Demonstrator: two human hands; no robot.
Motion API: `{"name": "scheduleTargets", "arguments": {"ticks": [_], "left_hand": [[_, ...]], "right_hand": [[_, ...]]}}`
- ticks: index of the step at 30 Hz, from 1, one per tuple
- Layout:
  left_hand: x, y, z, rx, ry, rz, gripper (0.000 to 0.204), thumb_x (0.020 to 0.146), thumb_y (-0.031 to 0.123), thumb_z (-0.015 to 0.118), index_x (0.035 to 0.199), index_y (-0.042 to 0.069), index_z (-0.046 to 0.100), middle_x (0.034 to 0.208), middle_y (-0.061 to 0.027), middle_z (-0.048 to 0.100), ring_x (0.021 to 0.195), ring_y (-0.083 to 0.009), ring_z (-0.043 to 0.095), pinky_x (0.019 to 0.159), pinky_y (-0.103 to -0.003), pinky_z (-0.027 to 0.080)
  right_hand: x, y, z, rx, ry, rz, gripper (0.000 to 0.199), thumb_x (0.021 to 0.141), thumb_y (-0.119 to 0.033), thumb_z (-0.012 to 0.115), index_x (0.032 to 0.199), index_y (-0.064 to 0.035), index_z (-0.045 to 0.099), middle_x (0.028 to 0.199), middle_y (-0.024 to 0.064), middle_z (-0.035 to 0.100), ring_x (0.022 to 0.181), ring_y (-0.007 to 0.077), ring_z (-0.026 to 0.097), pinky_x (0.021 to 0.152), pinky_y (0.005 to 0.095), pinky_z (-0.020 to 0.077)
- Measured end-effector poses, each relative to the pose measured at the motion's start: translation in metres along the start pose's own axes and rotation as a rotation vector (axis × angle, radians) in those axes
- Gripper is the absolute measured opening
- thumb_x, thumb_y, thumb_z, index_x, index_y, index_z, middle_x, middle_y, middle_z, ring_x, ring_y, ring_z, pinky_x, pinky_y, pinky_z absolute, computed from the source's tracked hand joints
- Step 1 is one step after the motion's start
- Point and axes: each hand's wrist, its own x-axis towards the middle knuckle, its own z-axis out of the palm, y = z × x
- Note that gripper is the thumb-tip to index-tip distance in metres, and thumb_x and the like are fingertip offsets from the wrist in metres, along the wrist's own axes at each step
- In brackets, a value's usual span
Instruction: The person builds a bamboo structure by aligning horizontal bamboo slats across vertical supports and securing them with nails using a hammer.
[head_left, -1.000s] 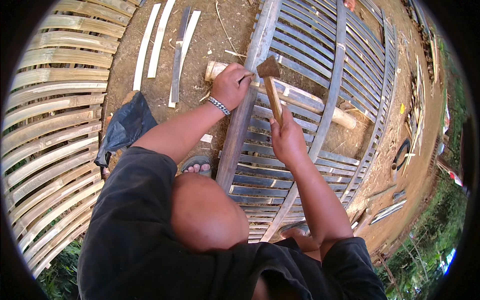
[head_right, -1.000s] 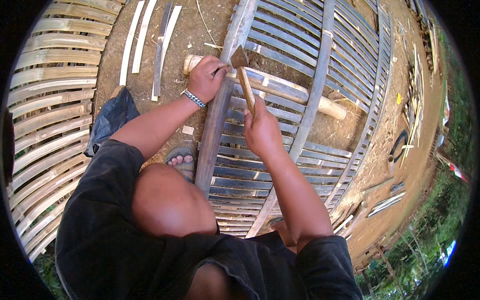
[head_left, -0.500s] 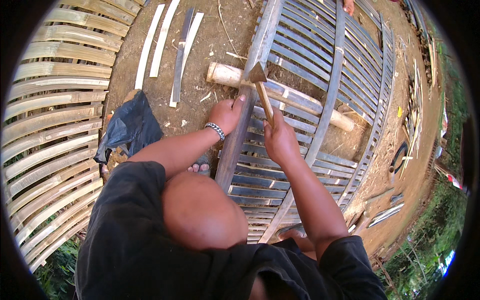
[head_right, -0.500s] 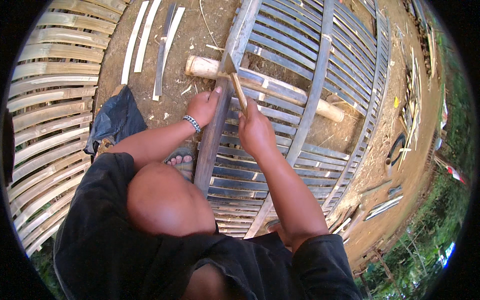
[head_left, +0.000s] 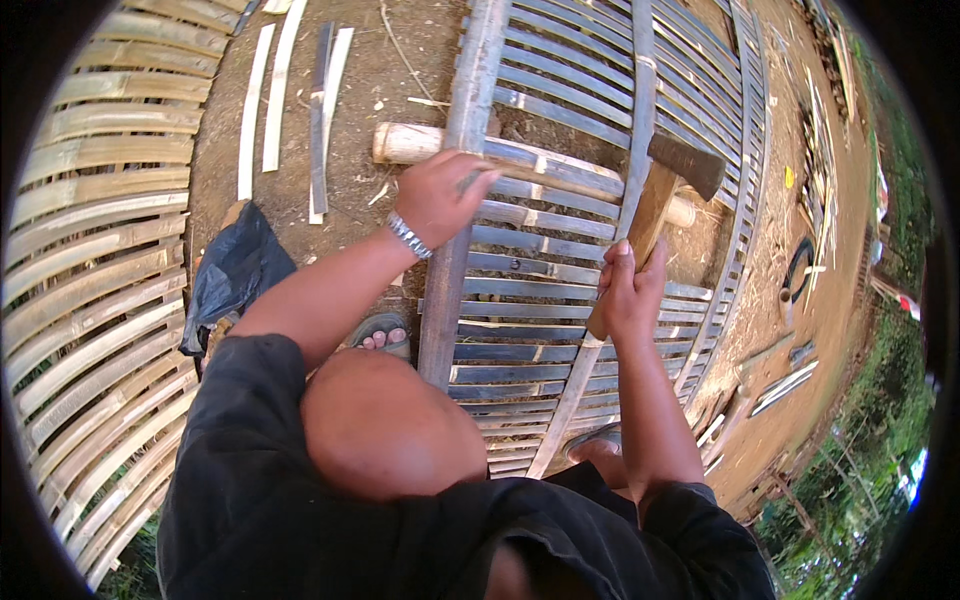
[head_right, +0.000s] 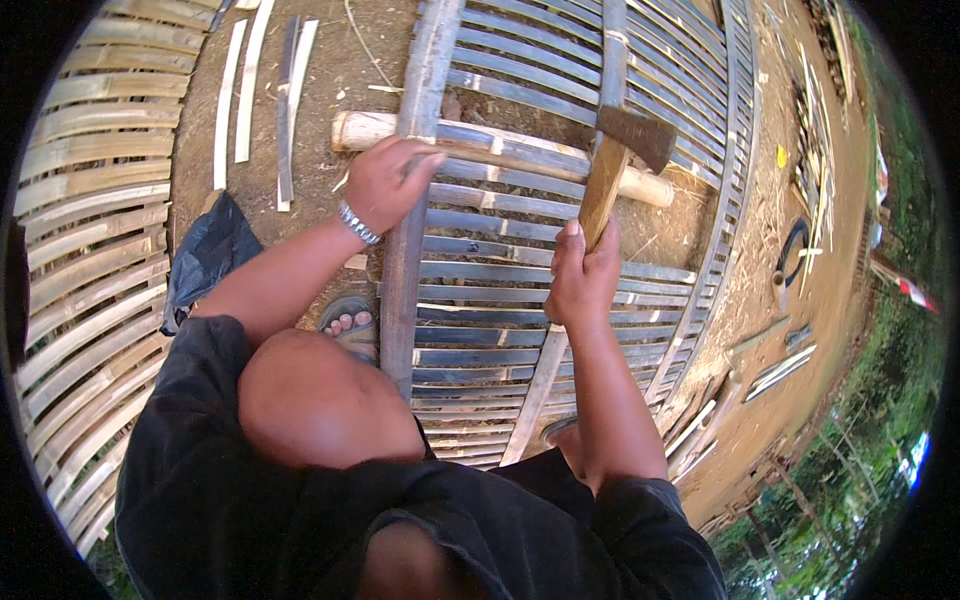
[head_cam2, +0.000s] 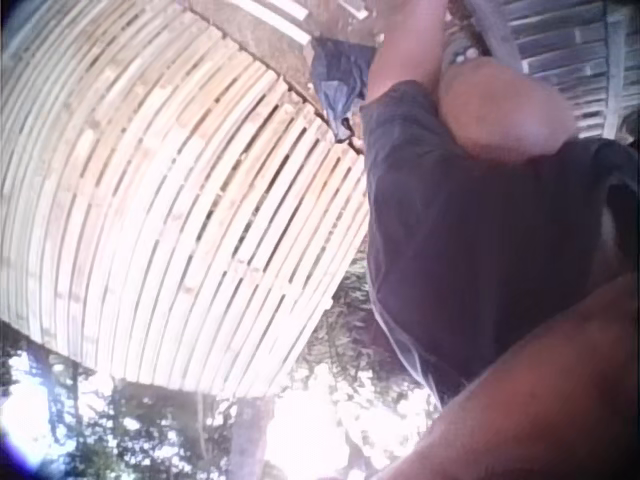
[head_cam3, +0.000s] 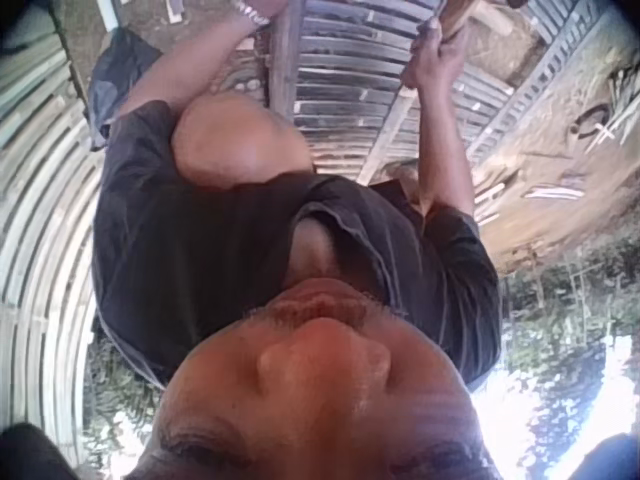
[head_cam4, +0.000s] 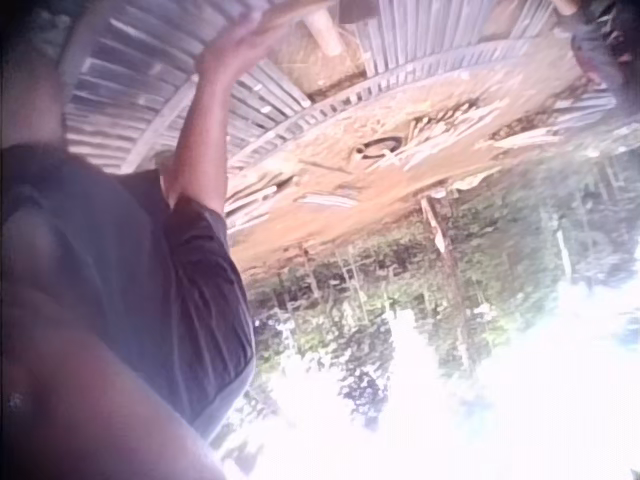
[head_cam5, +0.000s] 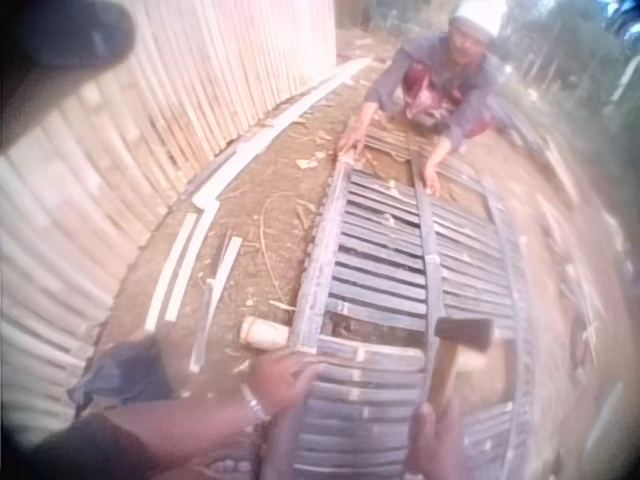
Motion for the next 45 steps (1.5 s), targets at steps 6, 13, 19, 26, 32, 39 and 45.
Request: {"name": "scheduleTargets", "arguments": {"ticks": [6, 13, 19, 26, 32, 39, 45], "left_hand": [[0.086, 0.029, 0.063, 0.491, -0.613, 0.259, 0.032, 0.094, 0.039, 0.064, 0.107, 0.011, 0.073, 0.104, -0.0096, 0.072, 0.094, -0.0304, 0.07, 0.079, -0.044, 0.057], [0.087, 0.02, 0.085, 0.477, -0.603, 0.249, 0.026, 0.096, 0.034, 0.06, 0.103, 0.014, 0.075, 0.103, -0.0077, 0.073, 0.09, -0.0289, 0.071, 0.078, -0.044, 0.057], [0.079, 0.02, 0.069, 0.15, -0.383, 0.179, 0.028, 0.096, 0.034, 0.062, 0.099, 0.01, 0.076, 0.096, -0.0096, 0.074, 0.084, -0.0291, 0.07, 0.074, -0.042, 0.055], [-0.014, 0.039, 0.025, -0.438, -0.501, -0.357, 0.032, 0.092, 0.033, 0.071, 0.083, 0.002, 0.074, 0.066, -0.0088, 0.066, 0.061, -0.0089, 0.058, 0.057, -0.033, 0.046], [-0.032, 0.046, 0.011, -0.603, -0.4, -0.469, 0.029, 0.093, 0.027, 0.071, 0.081, 0.0, 0.074, 0.069, -0.0053, 0.069, 0.063, -0.0063, 0.059, 0.058, -0.028, 0.048], [-0.041, 0.037, 0.008, -0.667, -0.344, -0.471, 0.027, 0.093, 0.025, 0.071, 0.087, -0.001, 0.074, 0.076, -0.0061, 0.072, 0.067, -0.0072, 0.062, 0.061, -0.028, 0.05], [-0.036, 0.025, 0.003, -0.726, -0.366, -0.47, 0.024, 0.095, 0.02, 0.07, 0.1, -0.002, 0.074, 0.094, -0.0054, 0.075, 0.086, -0.0083, 0.065, 0.079, -0.027, 0.054]], "right_hand": [[-0.026, 0.031, -0.009, 0.098, 0.045, 0.134, 0.019, 0.104, -0.014, 0.051, 0.119, -0.0035, 0.044, 0.078, 0.0032, 0.056, 0.055, 0.0074, 0.052, 0.047, 0.0231, 0.0439], [-0.036, 0.036, -0.015, 0.131, 0.003, 0.157, 0.03, 0.103, -0.014, 0.053, 0.129, -0.0022, 0.043, 0.077, 0.0019, 0.055, 0.057, 0.0064, 0.05, 0.048, 0.0224, 0.0424], [-0.028, 0.038, 0.008, 0.143, -0.066, 0.209, 0.034, 0.099, -0.013, 0.061, 0.128, -0.0015, 0.046, 0.08, 0.0023, 0.056, 0.057, 0.0069, 0.052, 0.048, 0.0234, 0.0431], [-0.031, 0.013, 0.057, 0.279, -0.101, 0.188, 0.042, 0.093, -0.008, 0.068, 0.128, 0.0008, 0.047, 0.088, 0.0045, 0.06, 0.06, 0.0096, 0.056, 0.051, 0.0249, 0.049], [-0.033, 0.005, 0.079, 0.28, -0.155, 0.193, 0.043, 0.091, -0.002, 0.066, 0.129, 0.0015, 0.046, 0.09, 0.0052, 0.061, 0.063, 0.0106, 0.058, 0.052, 0.0255, 0.0502], [-0.026, 0.0, 0.09, 0.27, -0.166, 0.185, 0.042, 0.09, -0.002, 0.068, 0.127, 0.003, 0.047, 0.087, 0.0056, 0.061, 0.058, 0.0095, 0.057, 0.049, 0.025, 0.0479], [-0.019, -0.002, 0.091, 0.25, -0.205, 0.149, 0.045, 0.09, -0.002, 0.068, 0.128, 0.0025, 0.046, 0.087, 0.0058, 0.061, 0.06, 0.011, 0.058, 0.051, 0.0261, 0.0497]]}}
